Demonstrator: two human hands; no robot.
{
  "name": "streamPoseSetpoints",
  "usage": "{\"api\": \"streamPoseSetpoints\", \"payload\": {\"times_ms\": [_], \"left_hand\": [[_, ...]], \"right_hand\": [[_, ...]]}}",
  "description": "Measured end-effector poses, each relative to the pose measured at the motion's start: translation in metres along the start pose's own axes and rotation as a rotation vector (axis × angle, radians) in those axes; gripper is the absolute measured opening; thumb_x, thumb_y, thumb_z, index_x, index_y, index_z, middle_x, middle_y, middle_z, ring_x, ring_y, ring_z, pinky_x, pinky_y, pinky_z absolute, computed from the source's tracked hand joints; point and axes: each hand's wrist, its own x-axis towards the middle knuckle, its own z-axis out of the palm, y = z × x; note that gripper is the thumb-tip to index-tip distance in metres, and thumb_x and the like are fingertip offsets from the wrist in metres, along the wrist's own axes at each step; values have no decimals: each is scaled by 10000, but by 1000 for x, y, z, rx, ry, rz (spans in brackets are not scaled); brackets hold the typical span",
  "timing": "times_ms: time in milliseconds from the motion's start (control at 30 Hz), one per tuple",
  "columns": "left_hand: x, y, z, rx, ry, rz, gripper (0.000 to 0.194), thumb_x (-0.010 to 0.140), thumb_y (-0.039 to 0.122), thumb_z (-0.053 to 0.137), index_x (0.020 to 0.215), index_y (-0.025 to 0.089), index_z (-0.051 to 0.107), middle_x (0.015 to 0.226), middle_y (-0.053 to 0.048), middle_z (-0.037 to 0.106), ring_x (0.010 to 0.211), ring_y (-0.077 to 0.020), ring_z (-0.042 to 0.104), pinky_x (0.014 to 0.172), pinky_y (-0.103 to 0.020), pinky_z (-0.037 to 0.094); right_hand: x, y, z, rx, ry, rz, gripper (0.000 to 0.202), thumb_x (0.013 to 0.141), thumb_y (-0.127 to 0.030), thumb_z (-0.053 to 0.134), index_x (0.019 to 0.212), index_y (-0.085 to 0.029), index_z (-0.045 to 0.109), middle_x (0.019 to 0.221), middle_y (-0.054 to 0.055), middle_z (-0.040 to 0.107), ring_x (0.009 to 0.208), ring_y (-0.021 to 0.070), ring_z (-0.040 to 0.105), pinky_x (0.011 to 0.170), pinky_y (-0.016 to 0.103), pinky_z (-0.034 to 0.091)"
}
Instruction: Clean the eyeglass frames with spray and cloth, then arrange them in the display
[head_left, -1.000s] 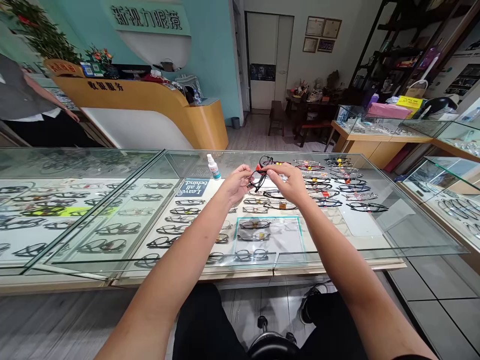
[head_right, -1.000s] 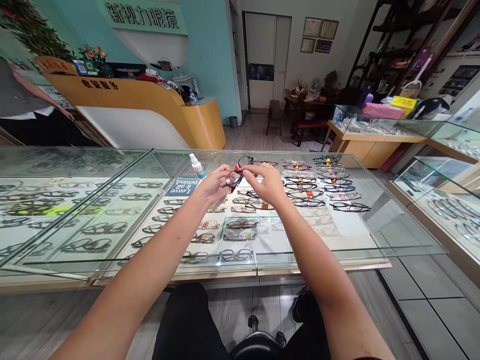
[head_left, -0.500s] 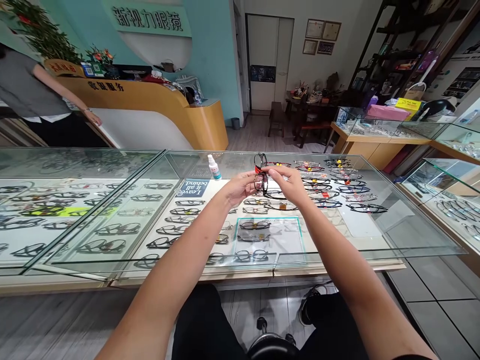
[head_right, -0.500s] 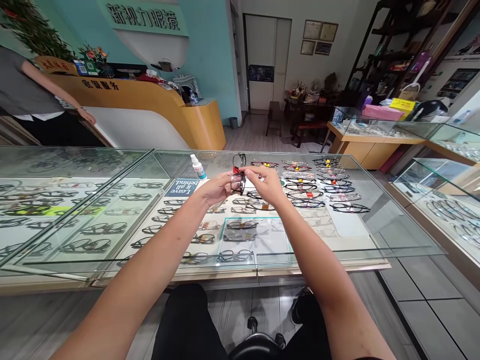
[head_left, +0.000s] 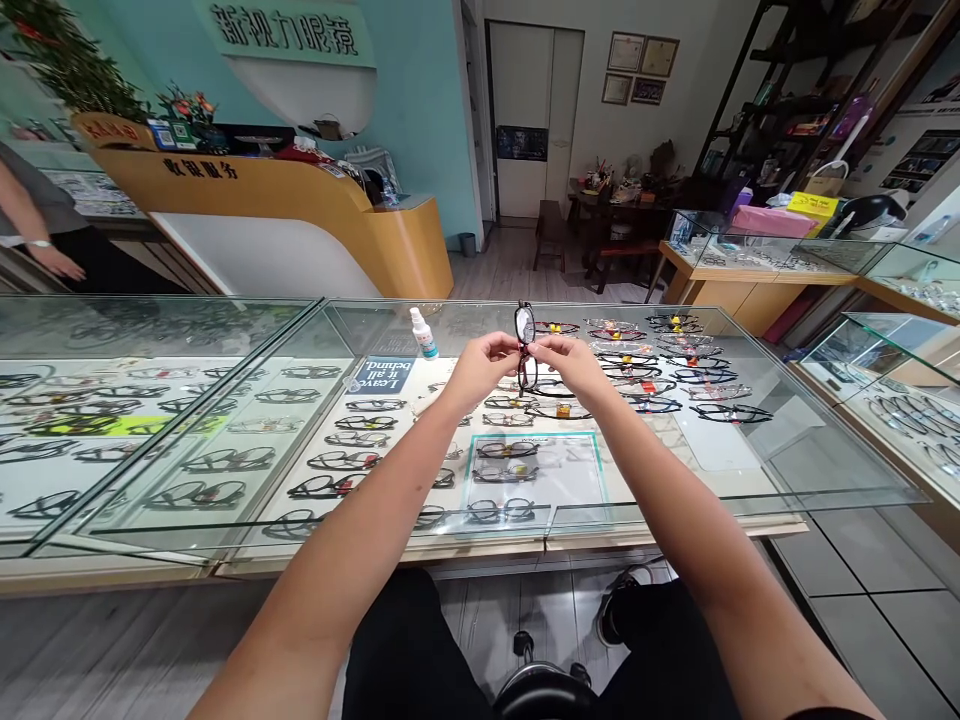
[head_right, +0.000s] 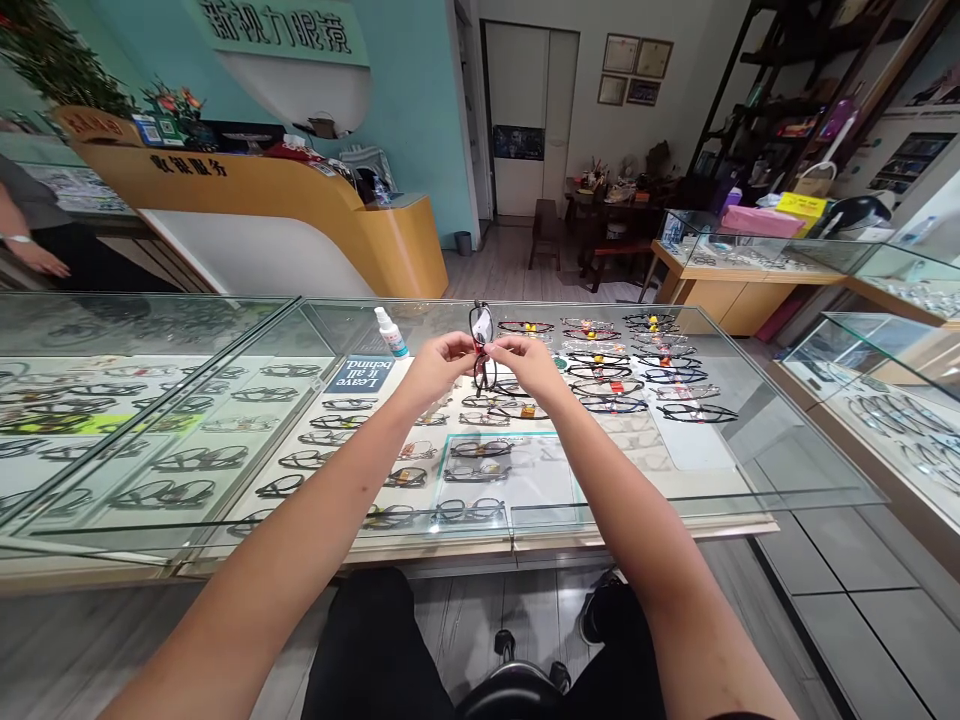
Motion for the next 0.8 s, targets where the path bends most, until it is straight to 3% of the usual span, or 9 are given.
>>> {"api": "streamPoseSetpoints", "payload": {"times_ms": [300, 567, 733, 800], "left_hand": [[-3, 1, -1, -37, -27, -18, 476, 625, 500, 1031, 880, 182, 785, 848, -19, 777, 770, -158, 699, 766, -317, 596], [-1, 3, -2, -54, -30, -66, 474, 623, 441, 1016, 948, 192, 779, 847, -19, 798, 796, -180, 740, 773, -309, 535], [1, 3, -4, -52, 82, -61, 312, 697, 346, 928, 919, 198, 767, 843, -21, 787, 777, -172, 713, 734, -296, 481], [3, 3, -8, -48, 151, -57, 249, 731, 308, 901, 912, 204, 765, 847, -20, 777, 777, -173, 707, 728, -295, 473]], "right_hand": [[3, 2, -4, 78, -30, 37, 565, 607, -704, 996, 722, -226, 718, 745, -19, 633, 820, 169, 515, 778, 328, 399], [10, 16, -10, 193, -18, 103, 553, 545, -651, 1044, 737, -224, 750, 810, -11, 704, 865, 163, 593, 771, 290, 386], [6, 6, -15, 304, 20, 97, 509, 619, -628, 1015, 859, -229, 811, 896, 11, 748, 867, 166, 629, 749, 294, 425], [4, -1, -19, 343, 50, 111, 521, 591, -604, 1029, 882, -224, 822, 926, 19, 762, 872, 170, 643, 733, 293, 442]]}}
